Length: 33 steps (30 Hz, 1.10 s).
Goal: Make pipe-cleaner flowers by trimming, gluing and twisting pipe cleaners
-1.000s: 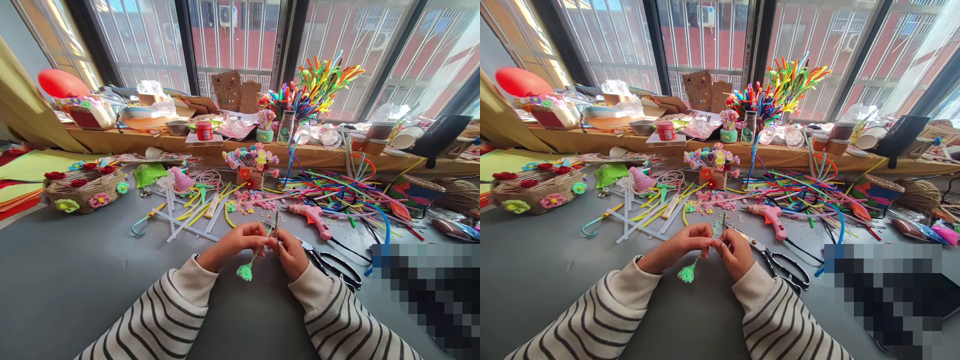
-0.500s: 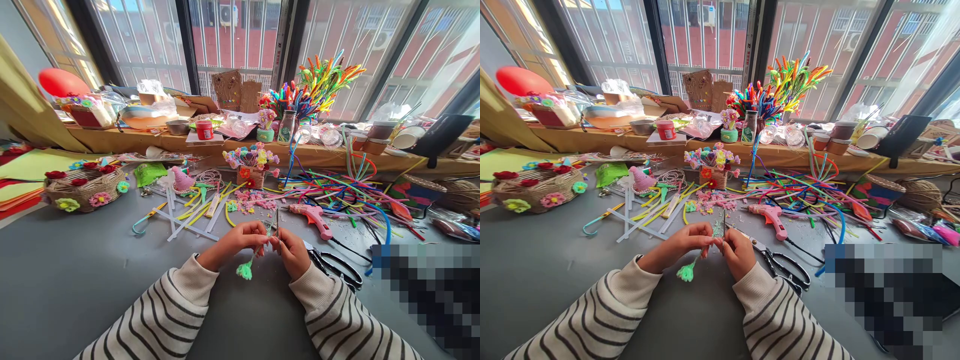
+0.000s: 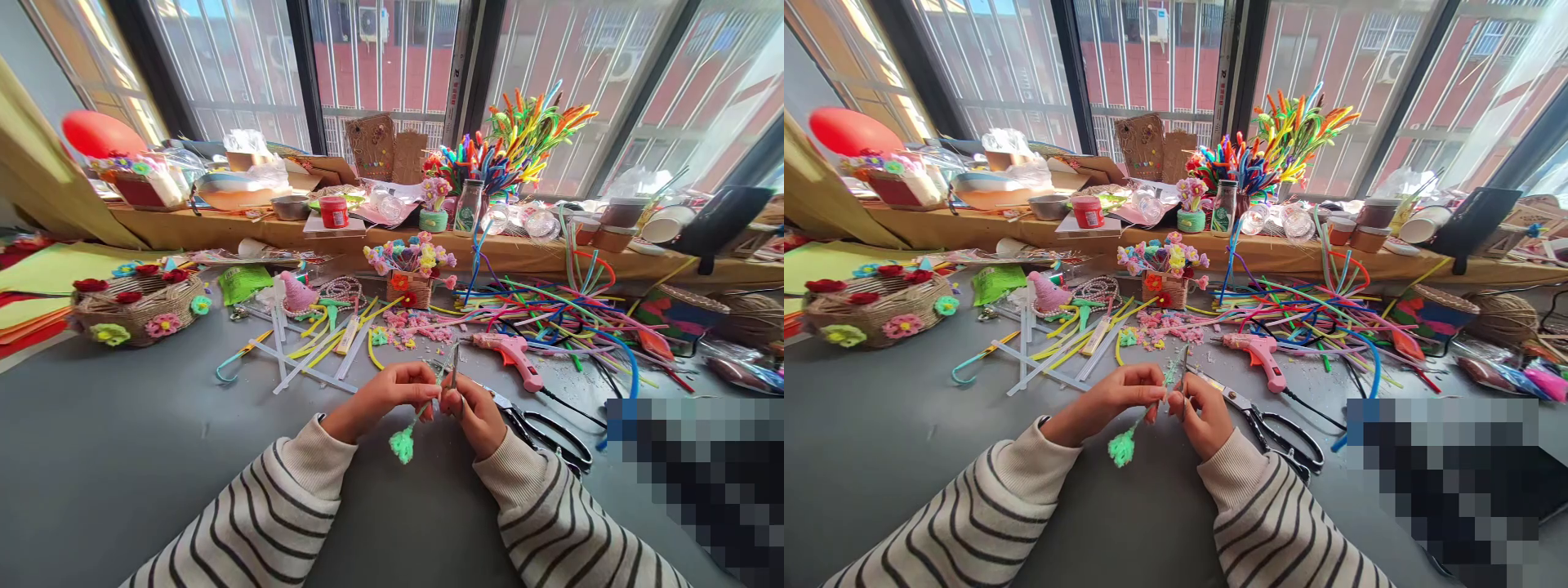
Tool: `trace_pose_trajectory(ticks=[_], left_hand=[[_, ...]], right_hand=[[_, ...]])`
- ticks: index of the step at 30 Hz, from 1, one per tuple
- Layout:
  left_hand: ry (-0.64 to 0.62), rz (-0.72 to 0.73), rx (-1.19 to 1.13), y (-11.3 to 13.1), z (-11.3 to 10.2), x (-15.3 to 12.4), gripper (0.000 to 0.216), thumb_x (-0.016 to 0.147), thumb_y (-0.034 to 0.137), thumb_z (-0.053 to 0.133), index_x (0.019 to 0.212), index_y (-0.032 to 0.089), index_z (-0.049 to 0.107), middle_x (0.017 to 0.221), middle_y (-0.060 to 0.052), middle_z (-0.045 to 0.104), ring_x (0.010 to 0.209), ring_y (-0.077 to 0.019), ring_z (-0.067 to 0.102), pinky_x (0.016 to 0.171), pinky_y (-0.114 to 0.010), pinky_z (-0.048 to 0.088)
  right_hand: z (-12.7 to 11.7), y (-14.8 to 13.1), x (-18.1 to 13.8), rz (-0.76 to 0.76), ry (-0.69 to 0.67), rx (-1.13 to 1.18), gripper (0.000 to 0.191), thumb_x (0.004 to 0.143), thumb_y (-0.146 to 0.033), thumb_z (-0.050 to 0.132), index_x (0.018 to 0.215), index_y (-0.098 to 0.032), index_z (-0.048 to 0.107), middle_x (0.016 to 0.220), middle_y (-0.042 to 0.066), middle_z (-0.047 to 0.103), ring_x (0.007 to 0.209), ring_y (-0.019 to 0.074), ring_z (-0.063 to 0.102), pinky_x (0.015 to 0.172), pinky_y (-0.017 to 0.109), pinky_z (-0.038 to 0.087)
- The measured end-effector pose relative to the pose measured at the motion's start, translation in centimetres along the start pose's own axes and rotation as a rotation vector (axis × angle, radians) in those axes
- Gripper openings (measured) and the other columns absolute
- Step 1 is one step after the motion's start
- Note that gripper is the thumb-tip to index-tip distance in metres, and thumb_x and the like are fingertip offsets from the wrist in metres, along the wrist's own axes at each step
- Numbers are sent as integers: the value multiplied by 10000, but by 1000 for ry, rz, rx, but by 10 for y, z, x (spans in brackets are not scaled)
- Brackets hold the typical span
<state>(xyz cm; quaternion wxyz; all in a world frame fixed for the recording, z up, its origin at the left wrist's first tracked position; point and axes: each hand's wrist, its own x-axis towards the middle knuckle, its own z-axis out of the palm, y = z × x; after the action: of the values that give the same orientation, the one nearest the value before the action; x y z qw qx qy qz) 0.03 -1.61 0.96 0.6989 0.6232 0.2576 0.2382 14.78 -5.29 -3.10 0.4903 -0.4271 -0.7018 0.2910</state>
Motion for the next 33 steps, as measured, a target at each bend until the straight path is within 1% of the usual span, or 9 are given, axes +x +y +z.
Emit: trace_pose_trajectory(ticks=[7,16,19,23,26,28,31,33], left_hand=[[-14,39,24,1,2,-1,133,705,238,480,676,111,505,547,11,515,518,-69,471,557,-202,351],[-6,36,-16,1,2,0,121,702,236,481,663,121,483,554,14,505,520,-69,465,558,-201,349],[16,23,-8,1,2,0,119,700,238,482,671,123,485,544,20,489,517,-65,458,557,-195,344],[55,25,-29,1,2,1,116,689,241,493,664,128,480,553,28,468,518,-62,451,554,-193,349],[89,21,-57,-1,1,2,121,677,245,505,653,132,469,590,29,460,522,-58,448,557,-197,358],[97,1,-52,-3,0,3,128,678,253,503,654,133,466,590,28,460,521,-58,446,558,-199,357],[111,-17,-42,-4,-1,4,128,685,256,496,664,131,472,571,28,460,519,-57,445,558,-195,353],[117,-19,-51,-4,-1,4,127,683,252,500,664,129,477,570,28,461,517,-55,445,557,-192,353]], right_hand=[[-1,0,0,-54,29,13,432,766,-490,285,545,-156,447,630,18,438,579,114,423,528,235,333],[-1,2,-1,-79,46,12,394,769,-458,312,587,-153,483,743,45,463,686,136,461,594,247,372],[-1,2,1,-53,43,-7,366,764,-446,336,626,-155,510,753,51,472,697,143,470,620,260,383],[-2,1,3,18,59,-53,306,748,-408,401,659,-159,554,772,55,485,726,151,479,663,269,381],[-4,2,3,48,49,-60,346,750,-428,388,633,-167,583,784,55,492,754,155,482,687,274,372],[-5,3,3,63,41,-50,401,752,-459,358,599,-168,589,786,57,492,747,152,486,660,267,378],[-4,4,3,88,33,-6,455,735,-511,336,564,-156,564,802,70,480,718,151,489,513,228,383],[-4,5,3,91,20,17,472,725,-536,325,565,-153,551,823,81,467,746,161,486,457,211,372]])
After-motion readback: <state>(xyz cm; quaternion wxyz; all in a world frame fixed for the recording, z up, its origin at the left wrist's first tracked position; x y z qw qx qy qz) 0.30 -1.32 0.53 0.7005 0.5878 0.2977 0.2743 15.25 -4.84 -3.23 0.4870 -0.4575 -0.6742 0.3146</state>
